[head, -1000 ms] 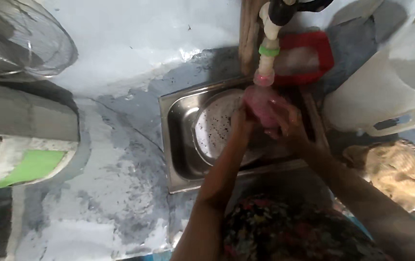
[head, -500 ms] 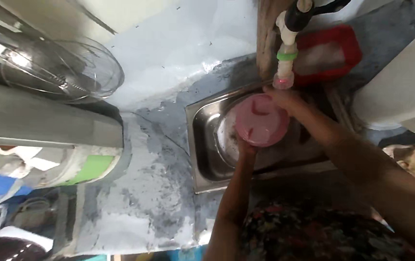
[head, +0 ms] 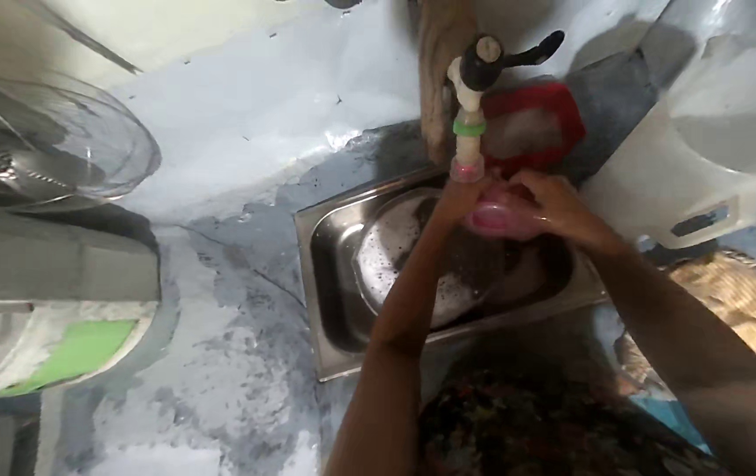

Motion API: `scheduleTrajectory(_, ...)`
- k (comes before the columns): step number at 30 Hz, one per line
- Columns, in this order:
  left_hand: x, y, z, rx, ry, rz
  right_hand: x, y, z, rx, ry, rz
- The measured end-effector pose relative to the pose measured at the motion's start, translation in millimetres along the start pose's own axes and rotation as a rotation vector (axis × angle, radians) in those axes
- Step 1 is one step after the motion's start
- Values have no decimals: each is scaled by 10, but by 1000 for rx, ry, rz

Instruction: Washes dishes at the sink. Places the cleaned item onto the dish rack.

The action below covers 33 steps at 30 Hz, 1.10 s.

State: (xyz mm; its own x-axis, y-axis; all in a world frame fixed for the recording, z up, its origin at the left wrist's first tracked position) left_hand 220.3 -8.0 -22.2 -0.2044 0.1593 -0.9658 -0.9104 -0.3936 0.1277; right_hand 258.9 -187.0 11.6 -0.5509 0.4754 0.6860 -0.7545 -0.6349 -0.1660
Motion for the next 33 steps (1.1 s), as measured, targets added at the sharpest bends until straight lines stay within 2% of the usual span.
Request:
scheduleTrajectory(3, 317, 37, 126, -239, 179, 15, 63, 47, -30, 102, -178, -3)
scheduleTrajectory(5, 548, 128, 104, -343, 326, -5, 115, 104, -246, 100, -96, 54)
scheduleTrajectory(8, 820, 340, 77, -268, 571, 237, 217, 243, -659, 147, 148, 266)
scheduleTrajectory(10, 932, 475, 170, -322, 682, 408, 221, 300, -839, 236, 198, 357)
scheduleTrajectory(11, 961, 528, 243, -369, 691, 440, 226, 267, -860, 327, 186, 331)
scheduleTrajectory(13, 933, 659, 334, -416, 661, 412, 246, 129, -841, 479, 175, 156)
scheduleTrajectory(14, 896, 697, 347, -412, 646, 382, 258, 28, -835, 476, 210, 49)
scheduleTrajectory(17, 767, 736, 243, -379, 636, 304, 242, -347, -889, 189, 268, -118)
scheduleTrajectory(19, 748, 670, 155, -340, 657, 254, 246, -533, -1027, 134, 299, -30)
scheduleTrajectory(21, 768, 556, 216, -344, 594, 181, 297, -494, -1165, 263, 238, 165)
scheduleTrajectory(23, 769, 464, 380, -354, 534, 108, 275, -371, -1218, 362, -18, 361)
scheduleTrajectory(24, 794, 440, 463, -346, 527, 94, 218, -335, -1202, 399, -46, 441)
scheduleTrajectory(26, 848, 422, 571, -297, 560, 71, 155, -287, -1024, 544, 119, 468)
scheduleTrajectory(29, 927, 392, 552, -276, 669, 42, 103, -252, -820, 580, 394, 529)
scheduleTrajectory(33, 821, 390, 596, -217, 609, -6, -58, -80, -831, 415, 412, 646)
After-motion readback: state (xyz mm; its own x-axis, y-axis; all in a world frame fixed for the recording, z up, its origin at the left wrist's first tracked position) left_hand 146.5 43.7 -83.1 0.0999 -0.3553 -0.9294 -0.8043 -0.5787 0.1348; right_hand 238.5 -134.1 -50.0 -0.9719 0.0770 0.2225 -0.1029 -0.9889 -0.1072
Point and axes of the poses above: each hand's wrist, its own y-axis away from the middle knuckle, its own z-axis out of the back of the hand, x = y × z, the point moved 2 cm from there along -y, towards the middle knuckle, and after that the axes turned 10 degrees about -x, right-handed, at the moved point
